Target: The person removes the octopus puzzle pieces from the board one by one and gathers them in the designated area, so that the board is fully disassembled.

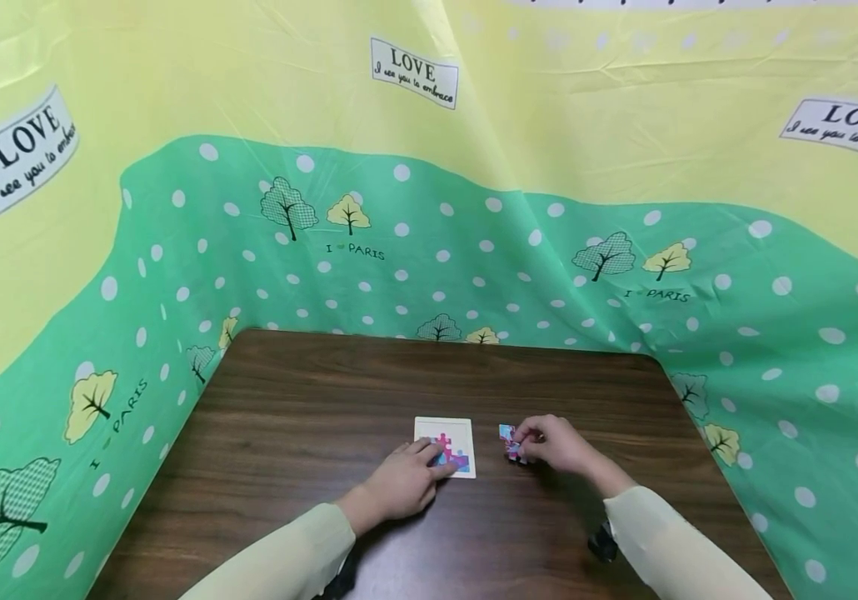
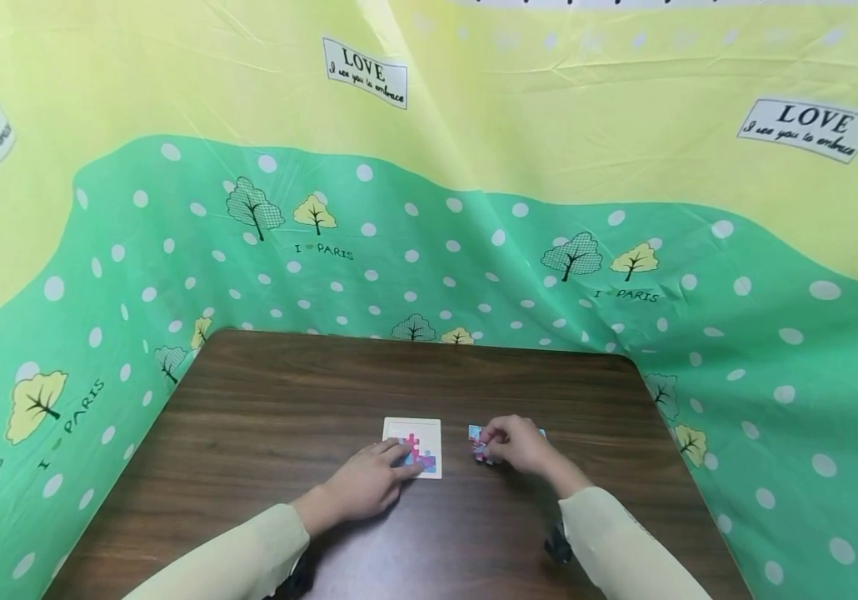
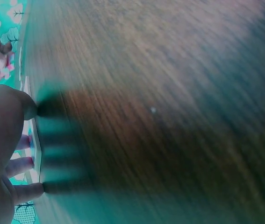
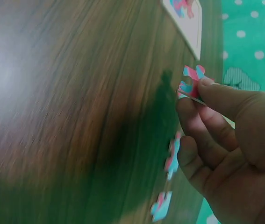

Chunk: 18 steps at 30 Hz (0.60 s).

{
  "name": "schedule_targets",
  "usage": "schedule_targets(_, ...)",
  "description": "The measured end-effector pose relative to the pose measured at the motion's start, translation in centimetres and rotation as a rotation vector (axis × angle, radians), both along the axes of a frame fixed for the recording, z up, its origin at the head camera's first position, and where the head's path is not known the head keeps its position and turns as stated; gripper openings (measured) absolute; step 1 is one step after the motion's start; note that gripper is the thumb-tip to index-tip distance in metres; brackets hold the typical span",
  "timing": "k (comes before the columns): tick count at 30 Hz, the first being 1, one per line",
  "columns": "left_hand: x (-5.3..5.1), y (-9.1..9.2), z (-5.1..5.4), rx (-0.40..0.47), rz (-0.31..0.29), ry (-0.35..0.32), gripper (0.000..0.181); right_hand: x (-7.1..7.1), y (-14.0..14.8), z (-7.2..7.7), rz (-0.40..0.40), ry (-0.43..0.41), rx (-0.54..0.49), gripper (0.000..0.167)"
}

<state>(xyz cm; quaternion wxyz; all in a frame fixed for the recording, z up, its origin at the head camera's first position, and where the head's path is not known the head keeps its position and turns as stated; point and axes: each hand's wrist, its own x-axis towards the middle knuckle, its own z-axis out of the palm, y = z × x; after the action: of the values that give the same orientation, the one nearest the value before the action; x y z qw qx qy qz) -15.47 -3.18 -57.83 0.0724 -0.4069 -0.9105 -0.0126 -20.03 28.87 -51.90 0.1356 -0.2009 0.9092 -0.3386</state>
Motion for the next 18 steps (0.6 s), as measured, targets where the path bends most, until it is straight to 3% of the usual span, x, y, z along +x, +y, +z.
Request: schedule_targets(18, 0.1, 0.0, -0.1, 0.000, 0.011, -0.007, 0.047, 1.8, 7.0, -0.7, -0.093, -0.029, 0.064, 0.006)
